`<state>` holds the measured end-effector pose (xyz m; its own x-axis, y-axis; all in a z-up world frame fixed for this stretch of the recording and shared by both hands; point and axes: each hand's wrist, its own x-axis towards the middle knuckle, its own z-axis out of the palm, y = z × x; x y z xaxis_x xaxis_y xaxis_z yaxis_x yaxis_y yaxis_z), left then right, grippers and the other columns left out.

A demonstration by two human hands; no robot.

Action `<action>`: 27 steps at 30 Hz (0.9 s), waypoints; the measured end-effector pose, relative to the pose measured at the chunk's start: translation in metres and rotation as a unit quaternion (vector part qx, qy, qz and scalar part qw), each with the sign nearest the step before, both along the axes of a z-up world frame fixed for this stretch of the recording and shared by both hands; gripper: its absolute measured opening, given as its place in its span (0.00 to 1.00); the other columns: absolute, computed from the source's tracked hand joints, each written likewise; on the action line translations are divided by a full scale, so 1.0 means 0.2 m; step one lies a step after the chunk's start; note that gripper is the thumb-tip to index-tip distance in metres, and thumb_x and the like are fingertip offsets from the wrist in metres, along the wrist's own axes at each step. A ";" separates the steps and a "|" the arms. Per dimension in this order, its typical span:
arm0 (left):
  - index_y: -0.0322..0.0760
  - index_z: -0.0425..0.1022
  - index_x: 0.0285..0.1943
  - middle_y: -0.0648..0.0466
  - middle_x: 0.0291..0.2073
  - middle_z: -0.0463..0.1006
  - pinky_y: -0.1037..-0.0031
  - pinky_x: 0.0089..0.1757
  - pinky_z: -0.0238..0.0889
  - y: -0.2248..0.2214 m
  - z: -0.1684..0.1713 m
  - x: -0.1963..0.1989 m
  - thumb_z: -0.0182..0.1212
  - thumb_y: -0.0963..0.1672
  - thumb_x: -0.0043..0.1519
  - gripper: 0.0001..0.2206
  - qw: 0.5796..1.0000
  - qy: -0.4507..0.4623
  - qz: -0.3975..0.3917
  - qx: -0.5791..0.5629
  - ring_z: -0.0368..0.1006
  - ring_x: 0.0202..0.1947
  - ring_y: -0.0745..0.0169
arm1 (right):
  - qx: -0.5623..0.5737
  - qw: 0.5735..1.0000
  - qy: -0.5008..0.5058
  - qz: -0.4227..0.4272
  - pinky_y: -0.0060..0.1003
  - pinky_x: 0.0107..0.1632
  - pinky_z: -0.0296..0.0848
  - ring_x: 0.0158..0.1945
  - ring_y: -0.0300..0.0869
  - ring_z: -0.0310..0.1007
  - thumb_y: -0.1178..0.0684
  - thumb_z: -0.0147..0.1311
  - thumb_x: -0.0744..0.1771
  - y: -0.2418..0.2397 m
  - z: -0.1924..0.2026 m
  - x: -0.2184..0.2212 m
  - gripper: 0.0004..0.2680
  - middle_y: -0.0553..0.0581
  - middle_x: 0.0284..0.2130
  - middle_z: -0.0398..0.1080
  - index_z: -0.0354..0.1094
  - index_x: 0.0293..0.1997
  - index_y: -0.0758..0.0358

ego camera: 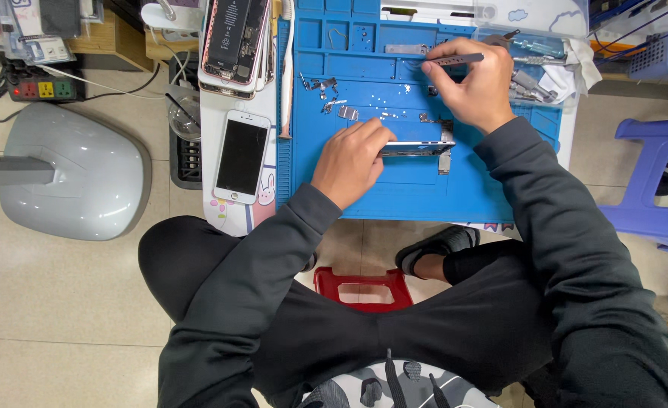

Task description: The person uses a metal prying tool to carefully separate the screen assembly from the smartphone's metal frame. They work along the edges of the device, lifting the screen slightly to disconnect internal components while the phone rests on a blue work mat.

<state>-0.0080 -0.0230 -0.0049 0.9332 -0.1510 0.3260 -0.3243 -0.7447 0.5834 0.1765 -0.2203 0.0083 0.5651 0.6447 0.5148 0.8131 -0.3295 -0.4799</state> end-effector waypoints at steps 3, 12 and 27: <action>0.37 0.74 0.49 0.53 0.41 0.74 0.57 0.37 0.67 0.00 -0.01 0.00 0.59 0.32 0.56 0.15 1.000 0.013 0.001 -0.005 0.71 0.38 0.48 | -0.004 1.000 -0.015 -0.001 0.41 0.36 0.71 0.37 0.49 0.81 0.58 0.70 0.73 0.00 -0.03 0.02 0.03 0.59 0.37 0.82 0.83 0.47 0.66; 0.37 0.74 0.49 0.52 0.40 0.74 0.58 0.37 0.67 -0.01 0.01 0.00 0.59 0.32 0.57 0.14 1.000 0.013 0.008 0.003 0.72 0.38 0.48 | -0.019 1.000 -0.008 -0.003 0.43 0.40 0.76 0.42 0.50 0.79 0.59 0.70 0.72 0.00 -0.05 0.02 0.02 0.61 0.41 0.81 0.83 0.48 0.64; 0.36 0.75 0.49 0.51 0.40 0.74 0.58 0.36 0.68 -0.01 -0.01 0.01 0.59 0.32 0.56 0.15 1.000 0.002 0.008 -0.004 0.72 0.37 0.48 | -0.007 1.000 0.018 0.004 0.40 0.38 0.77 0.38 0.49 0.80 0.60 0.70 0.73 0.01 -0.02 0.01 0.02 0.63 0.40 0.82 0.83 0.47 0.68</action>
<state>-0.0059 -0.0242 -0.0077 0.9369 -0.1331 0.3233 -0.3095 -0.7459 0.5898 0.1794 -0.2183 0.0044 0.5775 0.6569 0.4848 0.7982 -0.3298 -0.5040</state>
